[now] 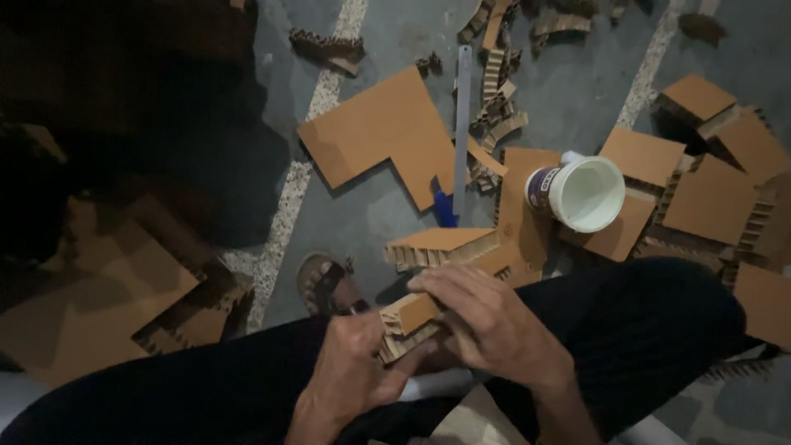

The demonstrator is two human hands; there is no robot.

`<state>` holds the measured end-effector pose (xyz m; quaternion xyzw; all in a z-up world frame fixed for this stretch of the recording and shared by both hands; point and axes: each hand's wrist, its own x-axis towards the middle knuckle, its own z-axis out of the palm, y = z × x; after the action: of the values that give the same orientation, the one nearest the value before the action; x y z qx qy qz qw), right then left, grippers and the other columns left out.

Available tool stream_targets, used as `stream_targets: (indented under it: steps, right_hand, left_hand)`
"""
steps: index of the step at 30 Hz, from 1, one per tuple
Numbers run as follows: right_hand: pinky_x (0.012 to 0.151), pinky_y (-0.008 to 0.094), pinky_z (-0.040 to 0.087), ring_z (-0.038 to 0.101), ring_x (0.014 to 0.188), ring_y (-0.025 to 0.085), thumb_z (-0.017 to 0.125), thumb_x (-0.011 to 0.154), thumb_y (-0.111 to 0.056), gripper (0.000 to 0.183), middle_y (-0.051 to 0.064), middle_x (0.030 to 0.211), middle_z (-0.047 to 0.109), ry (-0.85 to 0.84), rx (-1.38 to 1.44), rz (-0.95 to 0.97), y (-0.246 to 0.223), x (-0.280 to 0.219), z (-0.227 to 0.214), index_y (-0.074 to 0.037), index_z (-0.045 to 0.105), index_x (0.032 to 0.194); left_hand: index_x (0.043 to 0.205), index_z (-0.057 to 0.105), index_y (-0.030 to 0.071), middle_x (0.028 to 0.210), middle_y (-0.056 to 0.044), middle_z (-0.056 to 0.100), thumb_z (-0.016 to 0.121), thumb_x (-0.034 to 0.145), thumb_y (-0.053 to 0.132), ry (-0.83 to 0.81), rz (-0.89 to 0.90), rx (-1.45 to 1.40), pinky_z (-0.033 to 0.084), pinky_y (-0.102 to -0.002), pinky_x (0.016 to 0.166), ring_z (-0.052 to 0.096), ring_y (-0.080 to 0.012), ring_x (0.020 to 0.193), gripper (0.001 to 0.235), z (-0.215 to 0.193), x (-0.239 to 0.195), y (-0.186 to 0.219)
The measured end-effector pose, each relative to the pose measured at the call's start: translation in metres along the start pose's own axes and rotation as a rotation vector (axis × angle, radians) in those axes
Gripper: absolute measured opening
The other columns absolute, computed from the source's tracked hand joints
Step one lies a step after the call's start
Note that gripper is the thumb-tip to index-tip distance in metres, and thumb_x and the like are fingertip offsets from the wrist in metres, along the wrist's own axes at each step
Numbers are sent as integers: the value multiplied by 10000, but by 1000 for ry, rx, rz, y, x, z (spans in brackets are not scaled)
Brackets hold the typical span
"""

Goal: The person sits on the floor and uses a metal ruler and a blue utility knife to cut rectangular pieces of corrugated cardboard. They repeatedly measure, score, and snap the cardboard into smaller sections, then separate the fluted layers by hand. Cut pieces and scraps accumulate on the floor around them.

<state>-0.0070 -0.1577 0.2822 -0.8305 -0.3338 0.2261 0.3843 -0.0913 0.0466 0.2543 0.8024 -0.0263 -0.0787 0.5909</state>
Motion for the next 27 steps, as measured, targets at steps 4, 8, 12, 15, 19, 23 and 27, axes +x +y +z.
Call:
stream_targets:
  steps: [4, 8, 12, 15, 19, 23, 27]
  right_hand:
    - [920, 414, 551, 724, 1044, 324, 718, 797, -99, 372, 177, 1092, 741, -6, 224, -33, -3, 7, 4, 29, 692, 1146]
    - [773, 382, 555, 737, 814, 284, 668, 819, -140, 238, 132, 898, 741, 138, 251, -15, 2, 7, 25, 13, 709, 996]
    - [721, 380, 564, 738, 742, 265, 608, 780, -116, 210, 117, 842, 732, 251, 255, 13, 9, 4, 41, 3, 696, 928]
    - [664, 379, 549, 719, 699, 248, 607, 755, -137, 203, 125, 788, 729, 308, 183, 132, 11, 3, 51, 4, 697, 870]
    - [571, 383, 531, 731, 585, 201, 699, 896, -228, 222, 103, 699, 745, 175, 191, 462, 14, 6, 54, -13, 751, 885]
    - [854, 406, 541, 698, 933, 291, 769, 873, -279, 535, 207, 1071, 690, 113, 406, 169, 25, 4, 31, 75, 575, 1223]
    - [1009, 435, 540, 710, 1141, 348, 730, 830, -186, 464, 227, 1186, 747, -27, 379, 125, 32, -3, 15, 56, 699, 1224]
  left_hand:
    - [894, 697, 21, 750, -106, 744, 819, 799, 91, -90, -11, -238, 589, -317, 559, 776, -233, 636, 170, 10, 1, -2]
    - [813, 663, 4, 665, -134, 694, 828, 742, 61, -124, -49, -126, 538, -357, 504, 713, -265, 558, 189, 17, -5, -12]
    - [847, 659, 1, 699, -121, 710, 818, 737, 55, -100, -15, -111, 553, -347, 496, 716, -239, 576, 202, 23, -12, -23]
    - [802, 642, 10, 704, -115, 717, 822, 759, 73, -145, -59, -139, 566, -345, 487, 730, -219, 583, 195, 29, -14, -29]
    - [808, 658, -19, 714, -149, 706, 865, 748, 117, -248, -108, -63, 556, -372, 487, 711, -247, 589, 255, 36, -13, -31]
    - [1256, 691, 15, 854, -119, 770, 765, 831, 97, -245, -210, -214, 586, -313, 522, 750, -210, 679, 439, 23, -8, -31]
    - [1034, 735, -15, 862, -163, 785, 827, 816, 93, -53, -99, -182, 619, -321, 584, 799, -237, 727, 260, 11, -8, -21]
